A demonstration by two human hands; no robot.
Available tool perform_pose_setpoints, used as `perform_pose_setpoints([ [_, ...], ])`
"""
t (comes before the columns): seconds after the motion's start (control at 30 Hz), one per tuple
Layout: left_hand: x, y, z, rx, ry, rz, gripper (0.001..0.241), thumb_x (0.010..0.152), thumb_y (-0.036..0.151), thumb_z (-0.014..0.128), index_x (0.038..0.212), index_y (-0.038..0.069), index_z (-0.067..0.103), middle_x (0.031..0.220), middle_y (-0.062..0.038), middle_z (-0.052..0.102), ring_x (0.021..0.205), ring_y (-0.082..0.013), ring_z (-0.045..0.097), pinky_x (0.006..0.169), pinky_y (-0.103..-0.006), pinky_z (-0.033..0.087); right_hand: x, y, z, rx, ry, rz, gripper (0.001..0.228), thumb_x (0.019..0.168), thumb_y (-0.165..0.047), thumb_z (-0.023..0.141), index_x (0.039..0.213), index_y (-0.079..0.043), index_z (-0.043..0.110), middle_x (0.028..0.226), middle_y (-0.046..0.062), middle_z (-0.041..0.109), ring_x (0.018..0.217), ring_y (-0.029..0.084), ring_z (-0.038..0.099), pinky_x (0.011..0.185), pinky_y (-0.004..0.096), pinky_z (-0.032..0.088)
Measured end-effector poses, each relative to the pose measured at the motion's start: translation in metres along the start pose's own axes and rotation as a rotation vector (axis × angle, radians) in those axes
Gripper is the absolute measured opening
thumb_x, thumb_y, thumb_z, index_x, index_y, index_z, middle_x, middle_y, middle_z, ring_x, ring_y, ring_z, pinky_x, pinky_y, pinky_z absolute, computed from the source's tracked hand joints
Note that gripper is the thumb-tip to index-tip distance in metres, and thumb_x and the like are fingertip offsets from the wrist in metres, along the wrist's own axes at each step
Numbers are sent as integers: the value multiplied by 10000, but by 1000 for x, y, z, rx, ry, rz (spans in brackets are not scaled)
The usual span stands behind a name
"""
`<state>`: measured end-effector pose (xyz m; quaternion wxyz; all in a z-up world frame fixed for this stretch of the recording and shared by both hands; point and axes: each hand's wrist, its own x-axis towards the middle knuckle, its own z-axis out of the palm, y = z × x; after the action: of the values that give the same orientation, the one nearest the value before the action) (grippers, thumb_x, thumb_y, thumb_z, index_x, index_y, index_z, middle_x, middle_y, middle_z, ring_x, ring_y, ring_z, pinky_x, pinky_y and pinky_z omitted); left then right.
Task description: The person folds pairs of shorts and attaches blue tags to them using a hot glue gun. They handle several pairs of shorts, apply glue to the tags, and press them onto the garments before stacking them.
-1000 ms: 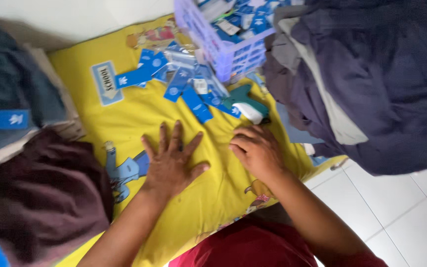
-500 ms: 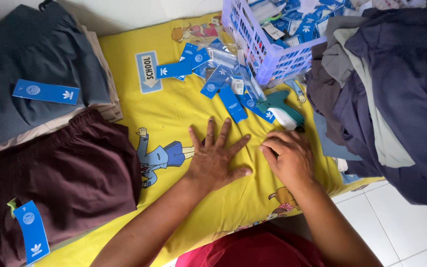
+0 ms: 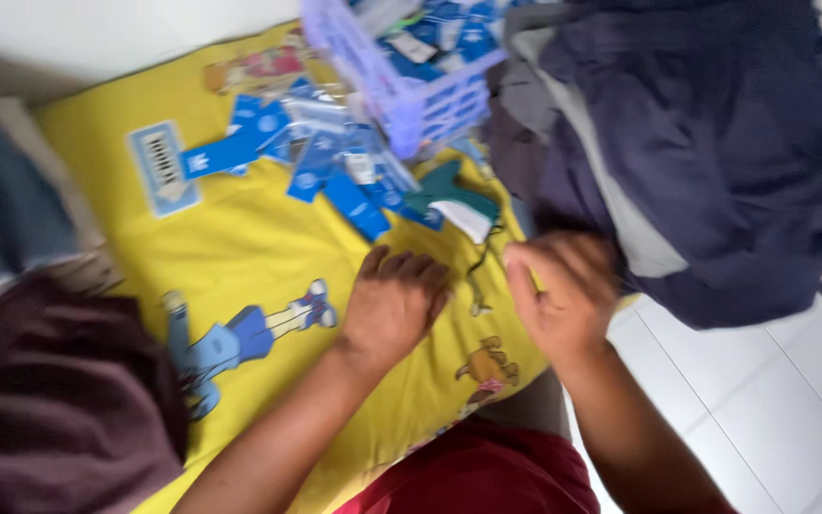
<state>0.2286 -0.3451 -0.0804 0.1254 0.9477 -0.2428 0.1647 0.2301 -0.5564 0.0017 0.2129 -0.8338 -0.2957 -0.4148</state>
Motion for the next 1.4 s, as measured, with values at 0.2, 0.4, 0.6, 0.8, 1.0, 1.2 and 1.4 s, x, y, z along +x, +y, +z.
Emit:
perform_pose_setpoints([
  [0.2,89,23,-67,-437,317,89,135,902,70,566,774,112,562,695,-113,585,625,-361,583,575,-500,419,79,28,-48,-418,-63,190,594,1091,-491,516,1351,19,672,1461,254,489,1372,489,439,1107,653,256],
  [0.4,158,40,-88,-1029,156,-296,255,942,351,547,983,175,728,734,62,682,631,-78,564,600,-312,427,75,92,-36,-404,-49,217,232,942,-126,716,1144,-13,732,1108,152,737,918,405,648,796,488,493],
  [0.6,189,49,-109,-1266,-125,-590,481,735,668,491,729,199,599,780,13,730,625,-109,676,726,-288,550,74,81,-40,-333,61,231,285,1078,-201,554,1200,32,663,1006,223,712,856,447,632,744,520,470],
  [0.8,199,64,-127,-1349,-96,-705,476,612,623,628,790,187,696,724,0,701,564,-75,611,635,-190,481,80,52,-44,-203,46,136,277,1087,-148,497,1170,79,630,1069,229,696,876,457,612,791,528,472],
  [1.0,198,71,-107,-1400,152,-562,188,715,309,754,704,140,671,720,68,624,694,-62,558,638,-286,493,76,36,-40,-78,-19,100,267,1061,-143,527,1140,90,630,1043,238,696,893,440,632,820,516,499],
  [1.2,186,67,-58,-1841,434,-649,215,801,125,688,961,-18,707,824,-144,647,760,-269,658,698,-410,553,79,25,-39,164,16,56,235,940,-80,711,1130,56,689,941,221,693,860,461,677,722,528,550],
  [1.4,148,48,-36,-1899,459,-376,361,835,41,797,1163,-31,665,1045,-148,706,983,-247,669,865,-424,580,75,16,-26,298,-162,-3,293,894,-117,701,1170,-16,700,1118,176,713,1057,420,675,887,522,502],
])
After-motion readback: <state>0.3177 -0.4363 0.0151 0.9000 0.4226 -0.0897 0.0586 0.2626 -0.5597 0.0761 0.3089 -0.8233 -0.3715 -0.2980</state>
